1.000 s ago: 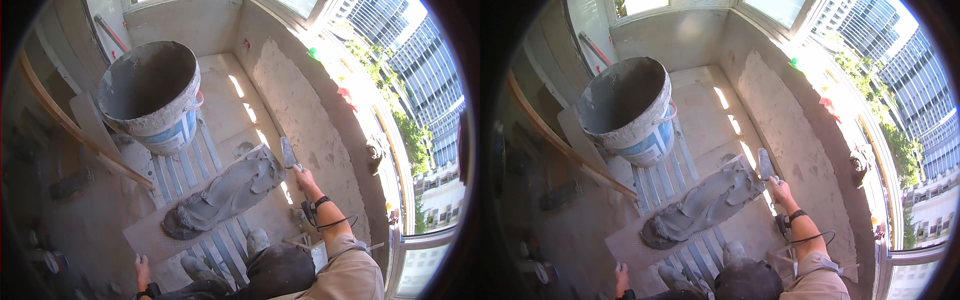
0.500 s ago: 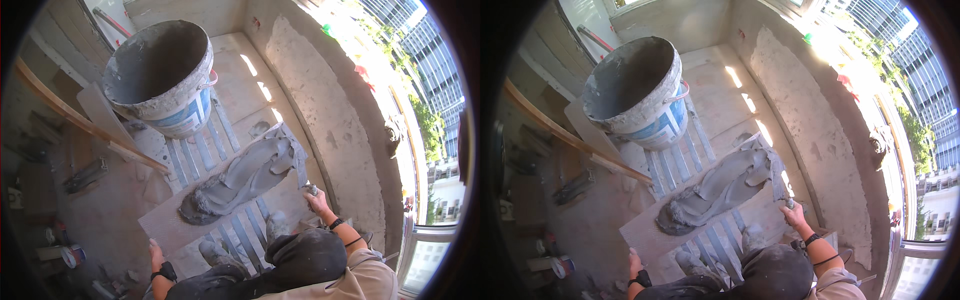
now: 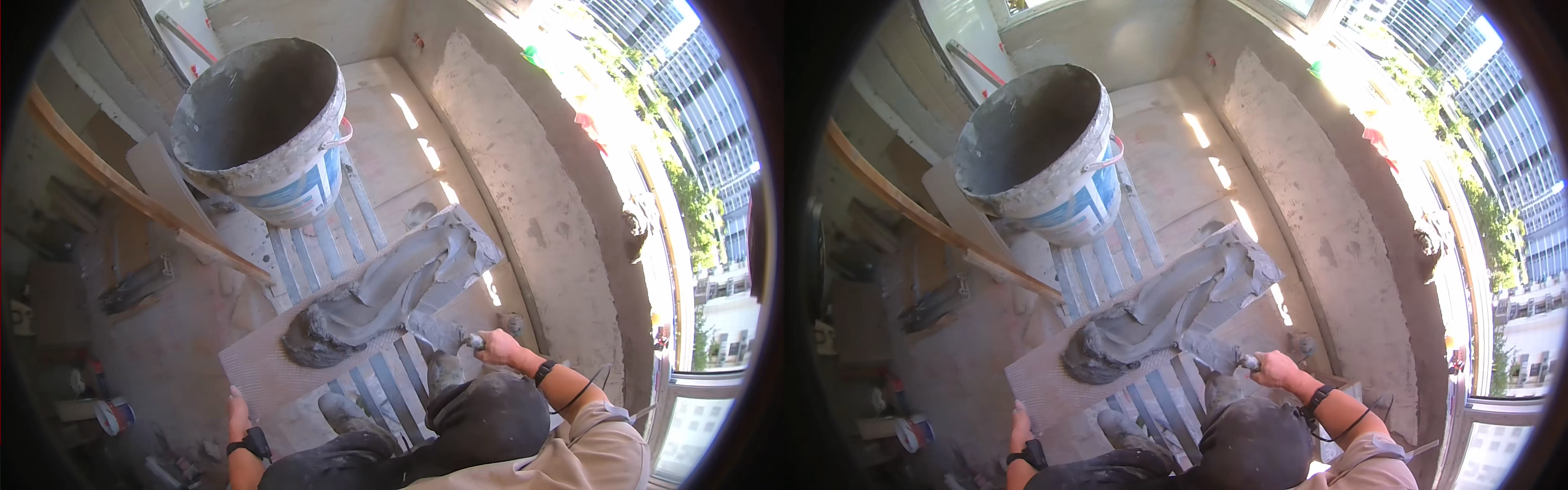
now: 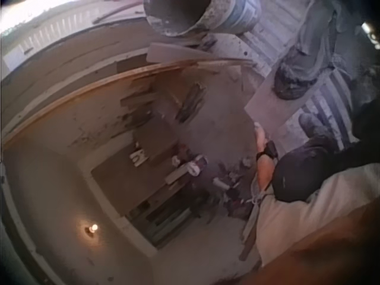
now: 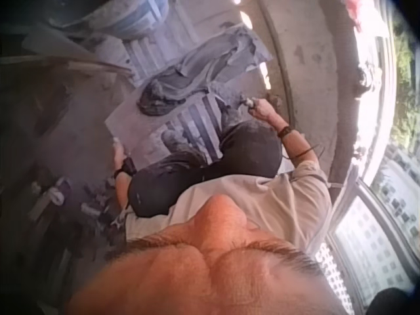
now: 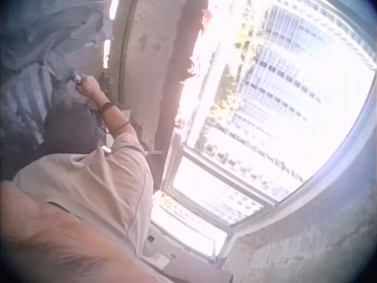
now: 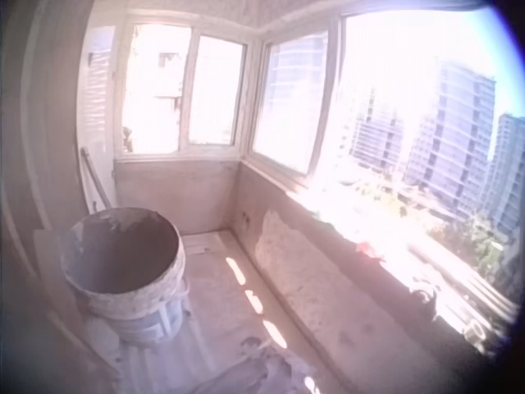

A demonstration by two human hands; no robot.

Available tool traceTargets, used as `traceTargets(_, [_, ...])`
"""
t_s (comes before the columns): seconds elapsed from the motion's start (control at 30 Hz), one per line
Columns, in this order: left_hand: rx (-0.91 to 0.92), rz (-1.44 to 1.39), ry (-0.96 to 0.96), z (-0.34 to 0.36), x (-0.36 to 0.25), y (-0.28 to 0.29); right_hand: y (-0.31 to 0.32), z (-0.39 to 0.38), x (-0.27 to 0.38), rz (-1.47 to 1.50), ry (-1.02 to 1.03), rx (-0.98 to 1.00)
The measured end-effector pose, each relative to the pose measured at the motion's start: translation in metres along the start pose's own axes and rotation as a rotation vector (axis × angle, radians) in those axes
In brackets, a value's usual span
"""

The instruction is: Apply mortar to the back of a tile using a trowel.

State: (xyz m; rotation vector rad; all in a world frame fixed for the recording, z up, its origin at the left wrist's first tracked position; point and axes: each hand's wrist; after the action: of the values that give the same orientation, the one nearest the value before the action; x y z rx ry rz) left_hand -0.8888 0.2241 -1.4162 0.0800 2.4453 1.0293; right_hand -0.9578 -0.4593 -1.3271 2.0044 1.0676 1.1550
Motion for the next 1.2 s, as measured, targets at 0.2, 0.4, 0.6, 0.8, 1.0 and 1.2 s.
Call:
traceTargets(0.2, [0.076,-0.039,0.080,-0.003,0.000,-0.022,0.053,-0.020,-0.012,-0.071,-0.112,0.016])
traceTargets(0.4, [0.081,-0.148,0.137,0.014,0.027,-0.015,0.023,0.026,-0.027,0.488,-0.400,-0.610])
traceTargets(0.6, [0.158,-0.114,0.070,-0.041,-0.022,-0.020,0.003,-0.066,-0.048,0.085,-0.406,-0.313])
traceTargets(0.8, [0.021,-0.056,0.012,0.014,0.034,-0.019,0.119,-0.019,0.038,0.402,-0.418,-0.287])
traceTargets(1.0, [-0.106,0.046,-0.157,-0.028,0.006,-0.048,0.251,0.063,0.193,-0.109,0.123,0.068])
traceTargets(1.2, [-0.150,0.080,-0.112,-0.031,-0.019,-0.035,0.132,0.091,0.241,0.434,-0.358,0.355])
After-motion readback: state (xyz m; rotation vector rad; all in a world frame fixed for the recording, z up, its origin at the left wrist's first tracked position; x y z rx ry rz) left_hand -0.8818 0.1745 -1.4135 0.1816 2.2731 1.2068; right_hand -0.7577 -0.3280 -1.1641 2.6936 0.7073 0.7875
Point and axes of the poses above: each hand's wrist, its own z-axis towards the middle knuckle, its own y-axis out of the back of the hand, x = y × z, and after that the axes turned 11 degrees about -x, right-handed
